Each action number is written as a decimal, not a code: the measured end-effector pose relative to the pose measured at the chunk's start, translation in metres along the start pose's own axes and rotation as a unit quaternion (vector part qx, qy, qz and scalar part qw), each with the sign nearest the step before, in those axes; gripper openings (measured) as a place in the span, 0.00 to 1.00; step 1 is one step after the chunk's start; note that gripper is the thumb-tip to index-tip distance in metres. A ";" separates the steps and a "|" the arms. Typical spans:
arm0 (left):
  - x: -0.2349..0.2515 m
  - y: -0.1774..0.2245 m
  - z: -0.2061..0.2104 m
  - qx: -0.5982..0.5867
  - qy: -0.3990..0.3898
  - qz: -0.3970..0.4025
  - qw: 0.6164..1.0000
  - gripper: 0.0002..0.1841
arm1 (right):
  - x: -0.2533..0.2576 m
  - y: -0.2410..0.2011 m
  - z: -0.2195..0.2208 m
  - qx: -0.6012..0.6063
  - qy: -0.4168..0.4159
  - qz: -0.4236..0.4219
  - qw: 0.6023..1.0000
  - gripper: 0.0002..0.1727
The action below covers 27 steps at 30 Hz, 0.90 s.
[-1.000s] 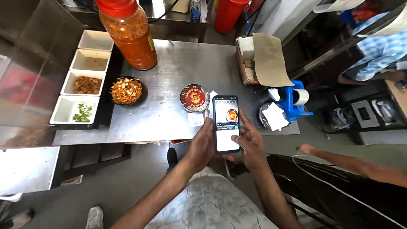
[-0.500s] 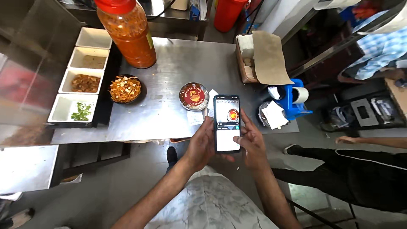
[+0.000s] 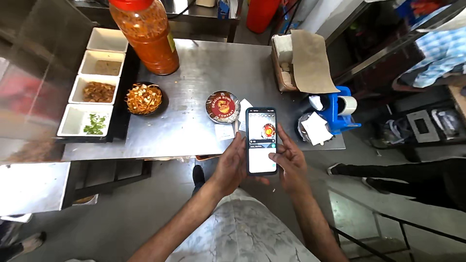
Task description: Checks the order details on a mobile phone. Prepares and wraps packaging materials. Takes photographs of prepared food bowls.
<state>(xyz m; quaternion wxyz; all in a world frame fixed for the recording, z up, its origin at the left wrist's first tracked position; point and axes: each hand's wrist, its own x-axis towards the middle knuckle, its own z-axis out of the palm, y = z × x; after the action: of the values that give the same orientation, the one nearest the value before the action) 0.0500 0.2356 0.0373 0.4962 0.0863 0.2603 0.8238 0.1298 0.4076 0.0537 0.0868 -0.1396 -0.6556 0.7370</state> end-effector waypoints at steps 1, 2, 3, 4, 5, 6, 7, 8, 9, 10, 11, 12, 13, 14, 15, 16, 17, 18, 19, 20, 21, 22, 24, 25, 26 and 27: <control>-0.001 0.000 -0.001 -0.004 0.000 -0.001 1.000 0.40 | 0.000 0.001 0.000 0.004 0.001 0.003 1.000 0.41; -0.001 0.000 -0.002 -0.007 0.002 -0.004 1.000 0.41 | 0.001 0.002 0.000 0.007 0.002 0.006 1.000 0.39; -0.001 0.001 -0.002 -0.007 0.005 -0.005 1.000 0.41 | 0.002 0.003 0.000 0.011 0.005 0.007 1.000 0.37; -0.002 0.001 -0.002 -0.008 0.004 -0.006 1.000 0.41 | 0.003 0.004 0.000 0.014 0.008 0.009 1.000 0.35; -0.002 0.001 -0.002 -0.008 0.004 -0.005 1.000 0.41 | 0.003 0.004 0.001 0.017 0.009 0.011 1.000 0.34; -0.003 0.002 -0.003 -0.008 0.005 -0.004 1.000 0.41 | 0.004 0.004 0.002 0.019 0.011 0.013 1.000 0.32; -0.004 0.002 -0.003 -0.008 0.005 -0.002 1.000 0.40 | 0.005 0.004 0.003 0.021 0.016 0.013 1.000 0.31; -0.004 0.002 -0.003 -0.006 0.005 0.000 1.000 0.40 | 0.006 0.005 0.005 0.020 0.022 0.011 0.999 0.30; -0.005 0.003 -0.004 -0.003 0.005 0.004 1.000 0.40 | 0.007 0.005 0.007 0.018 0.029 0.009 0.999 0.30; -0.005 0.003 -0.005 -0.001 0.007 0.006 1.000 0.40 | 0.008 0.006 0.009 0.014 0.036 0.009 0.999 0.30; -0.006 0.003 -0.005 0.001 0.012 0.007 1.000 0.41 | 0.009 0.007 0.011 0.007 0.042 0.011 0.999 0.30; -0.006 0.003 -0.007 0.001 0.018 0.006 1.000 0.42 | 0.010 0.008 0.012 -0.003 0.037 0.012 0.999 0.30; -0.007 0.004 -0.010 -0.003 0.023 0.003 1.000 0.42 | 0.012 0.009 0.012 -0.011 0.022 0.015 1.000 0.29; -0.009 0.006 -0.015 -0.008 0.031 0.001 0.999 0.43 | 0.015 0.012 0.011 -0.021 0.003 0.021 1.000 0.29; -0.013 0.009 -0.023 -0.013 0.046 -0.003 0.999 0.43 | 0.018 0.017 0.012 -0.036 -0.015 0.032 0.999 0.28; -0.019 0.014 -0.033 -0.011 0.067 -0.005 0.998 0.43 | 0.023 0.023 0.016 -0.053 -0.025 0.046 0.997 0.28; -0.027 0.020 -0.046 -0.002 0.087 -0.004 0.996 0.42 | 0.028 0.033 0.022 -0.072 -0.029 0.056 0.995 0.27; -0.035 0.025 -0.061 0.012 0.108 0.000 0.994 0.41 | 0.035 0.042 0.028 -0.093 -0.044 0.068 0.992 0.27; -0.042 0.030 -0.078 0.033 0.144 0.008 0.989 0.41 | 0.043 0.052 0.033 -0.113 -0.061 0.080 0.989 0.27; -0.045 0.034 -0.096 0.064 0.194 0.022 0.979 0.41 | 0.049 0.061 0.039 -0.132 -0.072 0.090 0.984 0.27; -0.045 0.038 -0.115 0.097 0.249 0.040 0.963 0.40 | 0.055 0.067 0.045 -0.149 -0.081 0.093 0.981 0.27; -0.042 0.042 -0.134 0.124 0.303 0.055 0.943 0.39 | 0.062 0.072 0.051 -0.164 -0.088 0.093 0.978 0.27; -0.032 0.049 -0.177 0.176 0.405 0.055 0.895 0.41 | 0.070 0.075 0.061 -0.180 -0.101 0.089 0.974 0.27; -0.027 0.050 -0.196 0.215 0.461 0.043 0.860 0.42 | 0.071 0.075 0.064 -0.181 -0.107 0.087 0.974 0.27; -0.024 0.050 -0.210 0.270 0.500 0.029 0.822 0.43 | 0.069 0.075 0.065 -0.179 -0.109 0.083 0.974 0.27; -0.024 0.048 -0.217 0.336 0.524 0.012 0.782 0.42 | 0.063 0.075 0.064 -0.176 -0.109 0.078 0.975 0.26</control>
<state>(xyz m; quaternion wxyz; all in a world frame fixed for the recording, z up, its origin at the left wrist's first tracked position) -0.0622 0.1230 -0.1198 0.2128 -0.1943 0.7396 0.6082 0.0537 0.3579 -0.0199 -0.0687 -0.1224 -0.7674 0.6256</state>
